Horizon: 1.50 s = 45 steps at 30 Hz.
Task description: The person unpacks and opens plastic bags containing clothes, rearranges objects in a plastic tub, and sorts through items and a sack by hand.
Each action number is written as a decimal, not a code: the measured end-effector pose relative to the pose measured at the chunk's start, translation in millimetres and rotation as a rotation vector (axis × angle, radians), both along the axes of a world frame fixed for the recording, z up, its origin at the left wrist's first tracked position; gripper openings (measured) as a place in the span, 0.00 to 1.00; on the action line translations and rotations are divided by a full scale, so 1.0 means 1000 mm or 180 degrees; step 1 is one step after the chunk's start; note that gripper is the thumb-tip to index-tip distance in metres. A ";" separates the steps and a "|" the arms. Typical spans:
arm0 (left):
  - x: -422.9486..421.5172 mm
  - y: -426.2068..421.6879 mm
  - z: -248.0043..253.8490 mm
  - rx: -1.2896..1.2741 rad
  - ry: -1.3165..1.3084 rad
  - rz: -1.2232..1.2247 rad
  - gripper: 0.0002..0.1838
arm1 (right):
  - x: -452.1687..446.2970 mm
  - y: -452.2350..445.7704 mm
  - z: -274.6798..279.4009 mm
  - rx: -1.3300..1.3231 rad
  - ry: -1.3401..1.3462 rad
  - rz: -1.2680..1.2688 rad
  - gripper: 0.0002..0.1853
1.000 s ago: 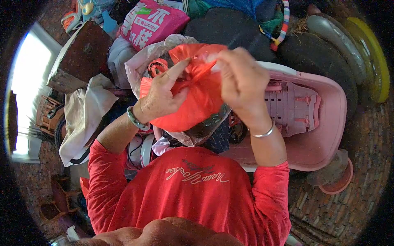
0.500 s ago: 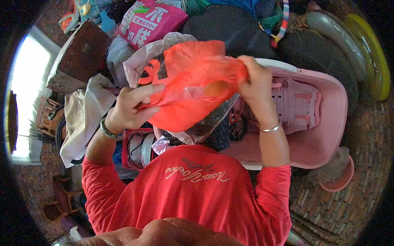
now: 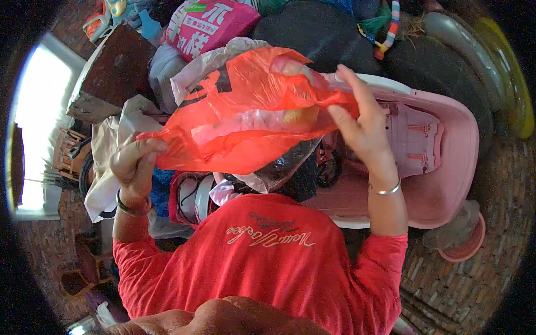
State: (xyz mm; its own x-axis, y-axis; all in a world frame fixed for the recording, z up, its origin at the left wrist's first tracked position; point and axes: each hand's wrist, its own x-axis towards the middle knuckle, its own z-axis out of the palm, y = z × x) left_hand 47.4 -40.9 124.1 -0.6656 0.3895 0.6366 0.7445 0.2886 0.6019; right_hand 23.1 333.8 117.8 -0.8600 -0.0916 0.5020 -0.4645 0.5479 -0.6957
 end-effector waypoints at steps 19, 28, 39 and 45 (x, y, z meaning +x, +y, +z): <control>-0.017 0.000 -0.006 -0.1815 -0.0293 0.0116 0.15 | -0.120 -0.075 0.030 0.2168 0.1786 -0.0155 0.04; -0.054 0.088 -0.017 -0.2018 0.0856 -0.0076 0.24 | -0.163 -0.079 0.058 0.2004 0.1403 -0.0148 0.09; -0.123 0.050 -0.033 -0.2255 -0.0236 0.0490 0.43 | -0.103 -0.059 -0.023 0.2938 0.0530 0.0711 0.19; -0.140 0.030 -0.056 -0.1939 -0.0615 -0.0170 0.48 | -0.172 -0.012 -0.058 0.1297 -0.1005 0.0769 0.25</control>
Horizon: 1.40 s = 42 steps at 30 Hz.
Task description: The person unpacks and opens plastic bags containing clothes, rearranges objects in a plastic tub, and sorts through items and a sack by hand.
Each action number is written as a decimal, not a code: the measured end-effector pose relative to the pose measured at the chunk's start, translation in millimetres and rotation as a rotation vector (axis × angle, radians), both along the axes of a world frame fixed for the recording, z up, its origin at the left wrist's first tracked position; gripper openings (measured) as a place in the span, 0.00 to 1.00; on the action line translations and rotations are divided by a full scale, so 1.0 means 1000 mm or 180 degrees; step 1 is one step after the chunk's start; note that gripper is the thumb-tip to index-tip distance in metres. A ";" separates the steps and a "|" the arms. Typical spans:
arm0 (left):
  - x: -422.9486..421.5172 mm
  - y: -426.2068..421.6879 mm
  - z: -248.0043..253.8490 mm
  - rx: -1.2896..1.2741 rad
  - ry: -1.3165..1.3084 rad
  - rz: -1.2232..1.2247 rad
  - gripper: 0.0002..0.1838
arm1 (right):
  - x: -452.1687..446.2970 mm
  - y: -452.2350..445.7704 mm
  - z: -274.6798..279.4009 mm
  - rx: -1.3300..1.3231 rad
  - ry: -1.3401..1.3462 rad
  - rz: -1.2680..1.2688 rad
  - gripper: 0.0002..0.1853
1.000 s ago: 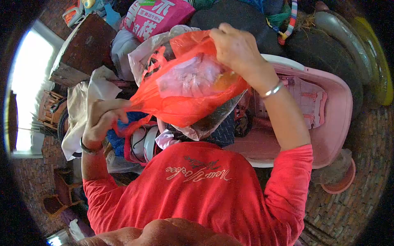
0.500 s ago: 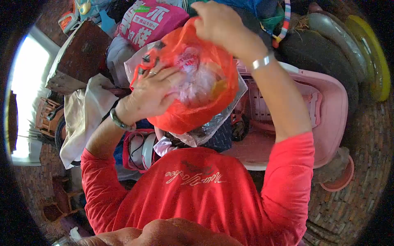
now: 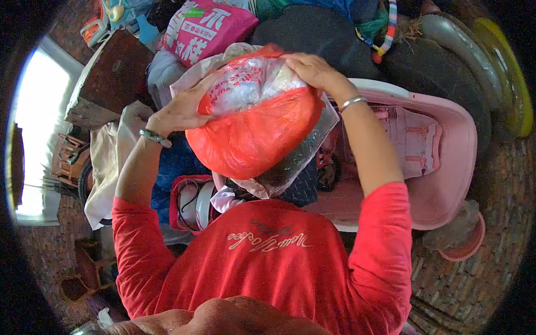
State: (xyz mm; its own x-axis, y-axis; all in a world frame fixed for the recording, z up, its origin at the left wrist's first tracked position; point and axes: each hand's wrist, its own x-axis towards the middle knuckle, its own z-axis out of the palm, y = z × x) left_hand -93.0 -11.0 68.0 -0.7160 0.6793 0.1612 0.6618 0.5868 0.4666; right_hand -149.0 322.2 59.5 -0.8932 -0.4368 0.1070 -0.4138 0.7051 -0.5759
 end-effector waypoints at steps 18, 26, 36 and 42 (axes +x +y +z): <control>0.085 -0.026 -0.071 0.1524 0.0457 0.0760 0.37 | 0.110 -0.031 0.022 -0.0296 0.2311 0.0159 0.17; 0.107 -0.036 -0.089 0.1294 0.0664 0.0855 0.28 | 0.174 -0.051 -0.016 0.1043 0.1992 0.0790 0.10; 0.123 -0.044 -0.109 0.1615 0.0731 0.0892 0.26 | 0.190 -0.045 -0.027 0.1049 0.1596 0.0666 0.12; 0.143 -0.024 -0.106 0.1618 0.0519 0.2053 0.27 | 0.173 -0.080 0.000 0.0657 0.1883 0.0751 0.17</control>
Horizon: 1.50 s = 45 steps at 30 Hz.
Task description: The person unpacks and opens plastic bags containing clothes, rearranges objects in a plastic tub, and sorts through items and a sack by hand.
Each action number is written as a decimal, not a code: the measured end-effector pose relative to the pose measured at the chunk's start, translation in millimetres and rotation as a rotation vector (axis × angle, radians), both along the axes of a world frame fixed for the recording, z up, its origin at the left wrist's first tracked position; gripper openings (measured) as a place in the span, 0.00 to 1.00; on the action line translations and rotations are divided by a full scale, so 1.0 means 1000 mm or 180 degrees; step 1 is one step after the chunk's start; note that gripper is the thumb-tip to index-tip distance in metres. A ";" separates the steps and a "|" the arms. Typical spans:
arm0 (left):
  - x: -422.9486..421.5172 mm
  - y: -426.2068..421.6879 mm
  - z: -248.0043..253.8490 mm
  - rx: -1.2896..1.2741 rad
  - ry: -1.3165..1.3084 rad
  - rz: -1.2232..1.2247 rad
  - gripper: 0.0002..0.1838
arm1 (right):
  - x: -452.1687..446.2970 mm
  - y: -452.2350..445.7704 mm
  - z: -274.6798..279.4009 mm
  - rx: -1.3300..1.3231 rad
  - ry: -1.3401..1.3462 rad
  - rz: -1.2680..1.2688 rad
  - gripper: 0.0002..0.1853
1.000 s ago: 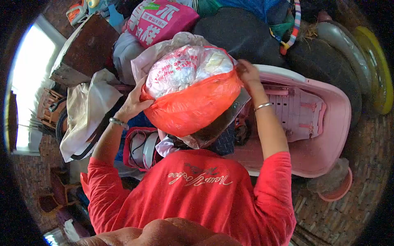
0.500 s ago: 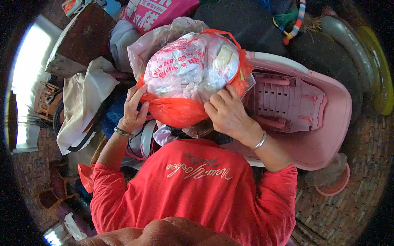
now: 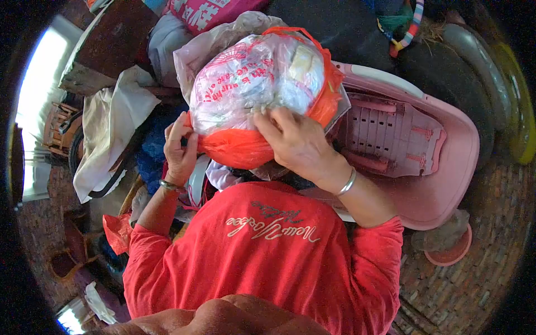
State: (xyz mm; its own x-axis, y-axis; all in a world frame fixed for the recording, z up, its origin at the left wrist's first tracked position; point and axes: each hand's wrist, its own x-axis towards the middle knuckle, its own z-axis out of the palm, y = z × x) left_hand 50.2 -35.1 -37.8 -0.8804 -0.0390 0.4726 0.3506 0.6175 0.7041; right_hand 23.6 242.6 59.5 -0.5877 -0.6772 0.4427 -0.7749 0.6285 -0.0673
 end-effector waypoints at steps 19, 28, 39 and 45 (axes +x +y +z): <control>0.041 -0.009 -0.027 0.0103 0.0091 -0.0046 0.32 | -0.058 -0.007 -0.007 -0.0370 -0.0164 -0.0054 0.05; 0.086 0.021 -0.103 0.2388 -0.3160 -0.0786 0.39 | -0.061 -0.016 0.010 -0.2434 -0.2720 -0.0208 0.06; 0.038 -0.031 0.007 0.2334 -0.0998 -0.0293 0.21 | -0.044 -0.015 0.013 -0.0405 -0.1017 0.0395 0.15; 0.005 0.008 0.087 0.3652 -0.0260 -0.1561 0.22 | -0.057 -0.006 0.005 -0.1005 -0.1279 0.0467 0.09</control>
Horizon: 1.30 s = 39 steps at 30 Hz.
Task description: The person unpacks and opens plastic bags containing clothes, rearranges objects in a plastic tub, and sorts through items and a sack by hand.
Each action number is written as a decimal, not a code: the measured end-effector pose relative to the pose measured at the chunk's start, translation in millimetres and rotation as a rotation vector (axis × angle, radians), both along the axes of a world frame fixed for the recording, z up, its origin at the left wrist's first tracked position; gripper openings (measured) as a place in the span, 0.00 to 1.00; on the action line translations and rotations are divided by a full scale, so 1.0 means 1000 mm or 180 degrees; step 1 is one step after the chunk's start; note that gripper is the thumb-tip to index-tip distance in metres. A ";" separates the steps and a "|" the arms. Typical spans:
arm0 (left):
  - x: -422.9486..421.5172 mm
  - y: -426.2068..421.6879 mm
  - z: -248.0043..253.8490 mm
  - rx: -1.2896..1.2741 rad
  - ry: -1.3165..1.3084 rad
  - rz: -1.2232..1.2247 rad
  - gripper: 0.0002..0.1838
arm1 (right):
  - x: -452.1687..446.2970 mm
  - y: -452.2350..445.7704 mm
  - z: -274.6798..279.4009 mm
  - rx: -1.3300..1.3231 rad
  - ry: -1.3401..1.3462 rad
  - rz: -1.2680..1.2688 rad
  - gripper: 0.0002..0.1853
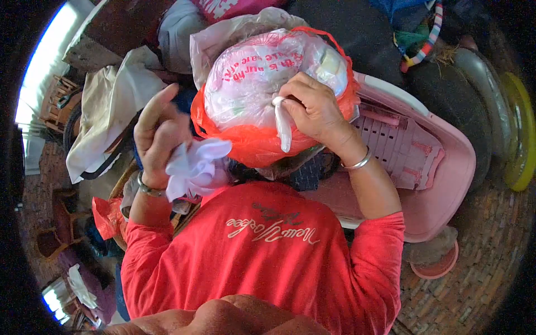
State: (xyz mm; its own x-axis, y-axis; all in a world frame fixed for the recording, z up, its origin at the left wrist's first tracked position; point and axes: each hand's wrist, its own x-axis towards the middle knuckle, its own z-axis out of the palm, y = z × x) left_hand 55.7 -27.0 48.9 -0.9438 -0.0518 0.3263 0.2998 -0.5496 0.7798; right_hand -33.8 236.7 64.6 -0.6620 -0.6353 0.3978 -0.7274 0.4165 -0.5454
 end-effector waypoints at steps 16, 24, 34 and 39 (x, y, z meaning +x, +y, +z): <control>-0.063 0.083 -0.025 -0.1729 0.0490 0.0080 0.27 | 0.026 -0.001 0.032 -0.0302 0.0431 -0.0553 0.13; -0.062 0.081 -0.024 -0.2228 0.0573 0.0102 0.32 | 0.013 -0.013 0.035 -0.0598 0.0712 -0.0248 0.03; -0.049 0.070 -0.018 -0.1930 0.0477 0.0537 0.33 | 0.011 0.000 0.035 0.0304 -0.0473 -0.0393 0.12; -0.043 0.043 -0.016 -0.2347 0.0795 0.1400 0.29 | 0.010 0.028 0.049 0.0276 0.0760 -0.0678 0.04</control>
